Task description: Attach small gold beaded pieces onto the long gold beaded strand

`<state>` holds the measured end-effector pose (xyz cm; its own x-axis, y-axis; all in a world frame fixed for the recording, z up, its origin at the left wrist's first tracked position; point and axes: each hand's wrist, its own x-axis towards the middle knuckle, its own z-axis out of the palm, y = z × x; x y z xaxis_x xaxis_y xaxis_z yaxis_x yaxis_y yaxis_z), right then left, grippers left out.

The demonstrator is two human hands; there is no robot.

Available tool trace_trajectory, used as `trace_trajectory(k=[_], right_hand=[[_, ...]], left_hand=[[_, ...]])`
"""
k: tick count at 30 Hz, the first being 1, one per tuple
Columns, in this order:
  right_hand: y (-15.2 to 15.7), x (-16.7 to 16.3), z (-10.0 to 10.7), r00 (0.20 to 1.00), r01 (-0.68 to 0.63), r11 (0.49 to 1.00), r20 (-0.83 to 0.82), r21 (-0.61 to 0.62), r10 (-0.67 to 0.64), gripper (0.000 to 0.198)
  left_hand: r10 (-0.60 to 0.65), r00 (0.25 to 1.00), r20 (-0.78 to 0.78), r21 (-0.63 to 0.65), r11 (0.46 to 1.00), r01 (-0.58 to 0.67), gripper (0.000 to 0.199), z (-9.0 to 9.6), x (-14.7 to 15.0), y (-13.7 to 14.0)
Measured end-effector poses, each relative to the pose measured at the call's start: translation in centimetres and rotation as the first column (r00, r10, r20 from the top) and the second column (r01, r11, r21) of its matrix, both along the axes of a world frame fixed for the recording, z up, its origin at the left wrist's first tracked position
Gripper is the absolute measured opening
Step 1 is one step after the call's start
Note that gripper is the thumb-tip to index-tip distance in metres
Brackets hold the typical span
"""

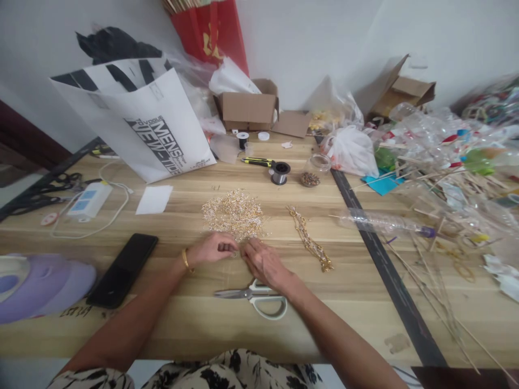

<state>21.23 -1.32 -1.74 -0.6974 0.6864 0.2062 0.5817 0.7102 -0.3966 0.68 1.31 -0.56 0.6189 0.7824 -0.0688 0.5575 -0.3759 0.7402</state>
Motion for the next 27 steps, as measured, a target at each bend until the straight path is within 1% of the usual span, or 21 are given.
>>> trace_trajectory(k=[3,5,8,13,15,16,20,22,24,27], right_hand=[[0.1,0.2,-0.2,0.999,-0.006,1.0,-0.036,-0.016,0.005,0.016],[0.2,0.3,-0.3,0.998,-0.01,1.0,-0.062,-0.029,0.008,0.016],[0.3,0.4,-0.3,0.996,-0.018,0.999,-0.087,-0.046,0.014,0.016],[0.3,0.6,-0.2,0.995,-0.021,0.998,-0.097,-0.067,0.015,0.015],[0.2,0.7,-0.3,0.994,-0.021,0.996,-0.106,-0.091,0.011,0.015],[0.2,0.8,-0.3,0.994,-0.019,0.995,-0.113,-0.098,0.008,0.015],[0.1,1.0,-0.6,0.992,0.015,0.996,-0.125,-0.092,-0.027,0.013],[0.1,1.1,-0.7,0.99,0.042,0.995,-0.128,-0.089,-0.053,0.013],[0.1,1.1,-0.7,0.988,0.058,0.995,-0.136,-0.086,-0.069,0.013],[0.0,1.1,-0.5,0.988,0.05,0.996,-0.139,-0.08,-0.061,0.012]], left_hand=[[-0.053,0.994,-0.094,0.116,0.991,0.064,0.009,0.3,0.2,-0.2],[-0.073,0.99,-0.119,0.144,0.985,0.09,0.01,0.4,0.2,-0.3],[-0.074,0.992,-0.098,0.115,0.99,0.085,0.008,0.6,0.3,-0.4],[-0.009,0.999,-0.032,0.079,0.997,0.012,0.006,0.2,0.3,-0.3],[0.027,0.999,0.024,0.035,0.999,-0.028,0.008,-0.2,0.3,-0.2],[0.066,0.996,0.059,-0.007,0.998,-0.066,0.008,-0.5,0.3,-0.1],[0.192,0.967,0.166,-0.16,0.973,-0.166,0.005,-1.4,0.2,0.1],[0.244,0.944,0.224,-0.228,0.954,-0.193,0.004,-1.4,0.2,0.1],[0.278,0.924,0.263,-0.284,0.937,-0.201,0.007,-1.2,0.2,0.0],[0.295,0.914,0.278,-0.319,0.926,-0.202,0.01,-0.7,0.2,0.0]])
